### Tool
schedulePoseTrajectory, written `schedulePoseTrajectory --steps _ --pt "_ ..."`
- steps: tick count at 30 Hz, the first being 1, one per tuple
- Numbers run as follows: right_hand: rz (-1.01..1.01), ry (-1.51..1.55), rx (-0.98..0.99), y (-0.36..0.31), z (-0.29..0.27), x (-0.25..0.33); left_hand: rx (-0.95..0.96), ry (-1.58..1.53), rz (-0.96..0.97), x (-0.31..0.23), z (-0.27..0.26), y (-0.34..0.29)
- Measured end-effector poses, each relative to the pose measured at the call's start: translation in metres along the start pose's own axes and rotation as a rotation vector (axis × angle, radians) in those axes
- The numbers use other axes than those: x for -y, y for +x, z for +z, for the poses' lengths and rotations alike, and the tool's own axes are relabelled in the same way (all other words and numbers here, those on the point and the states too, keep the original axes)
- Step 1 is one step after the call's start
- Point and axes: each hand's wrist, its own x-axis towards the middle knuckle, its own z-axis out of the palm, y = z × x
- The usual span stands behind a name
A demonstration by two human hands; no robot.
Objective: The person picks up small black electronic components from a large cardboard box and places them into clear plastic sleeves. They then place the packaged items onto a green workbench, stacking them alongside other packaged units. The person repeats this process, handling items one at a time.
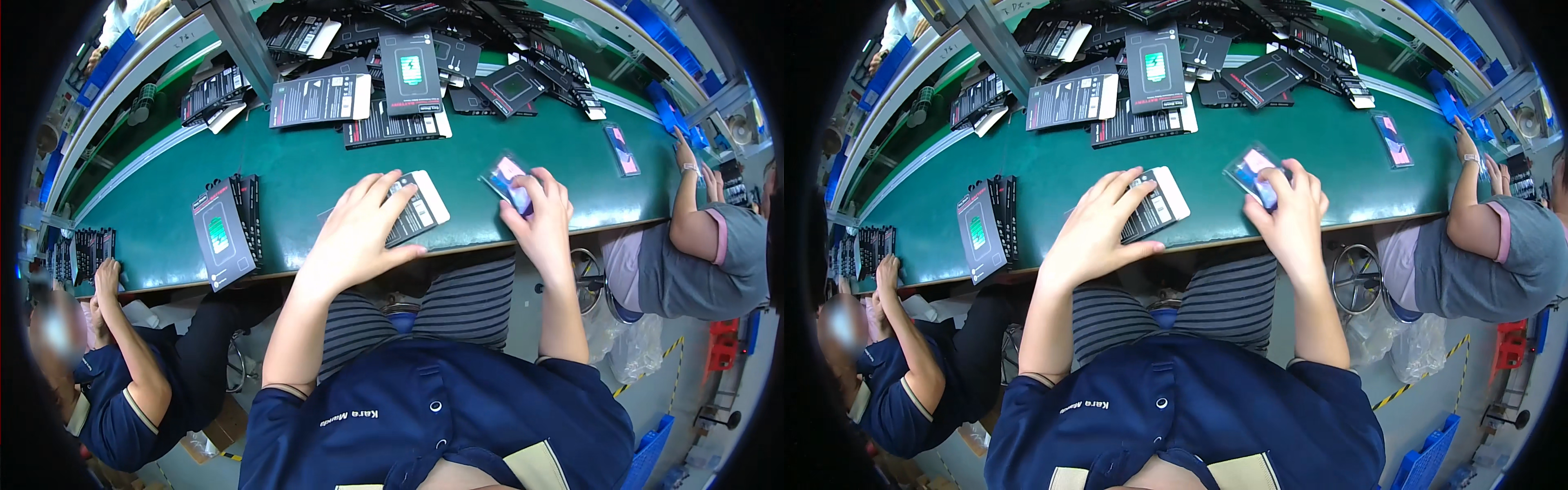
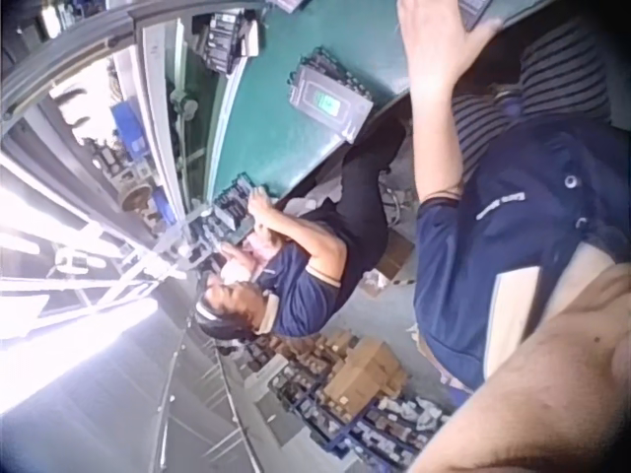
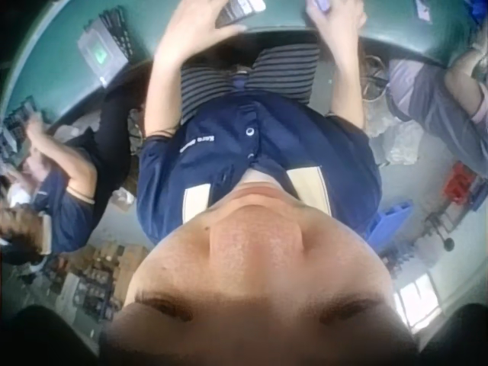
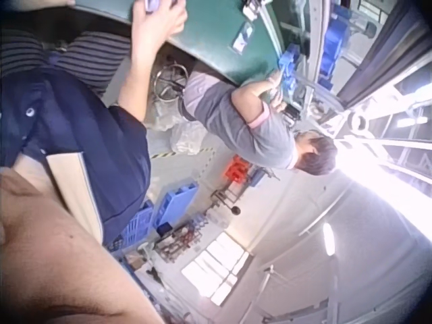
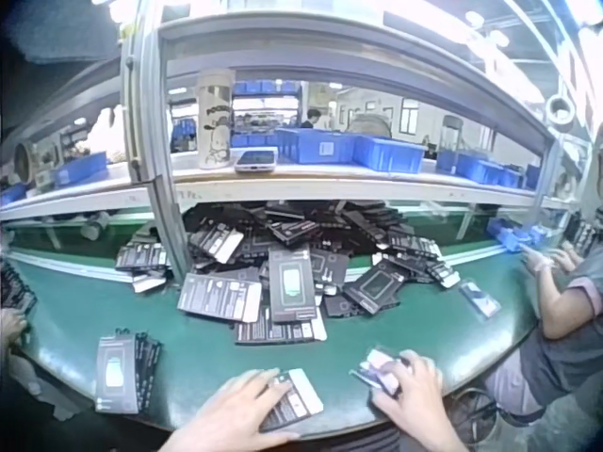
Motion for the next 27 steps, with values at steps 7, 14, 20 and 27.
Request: schedulePoseTrajectory --steps 7,14,20,27 --pt "-0.295 0.481 0.289 0.022 0.004 0.010 -0.066 -0.135 -0.066 0.011 0.005 0.001" --pt "-0.090 0.402 0.256 0.030 0.013 0.030 -0.092 -0.055 -0.132 0.009 0.005 -0.003" --pt "-0.440 0.487 0.641 0.030 -0.002 0.029 -0.099 -0.134 -0.086 0.011 0.005 -0.004" --pt "-0.359 1.115 0.308 0.006 0.014 0.087 -0.009 -0.231 -0.182 -0.007 -0.008 0.003"
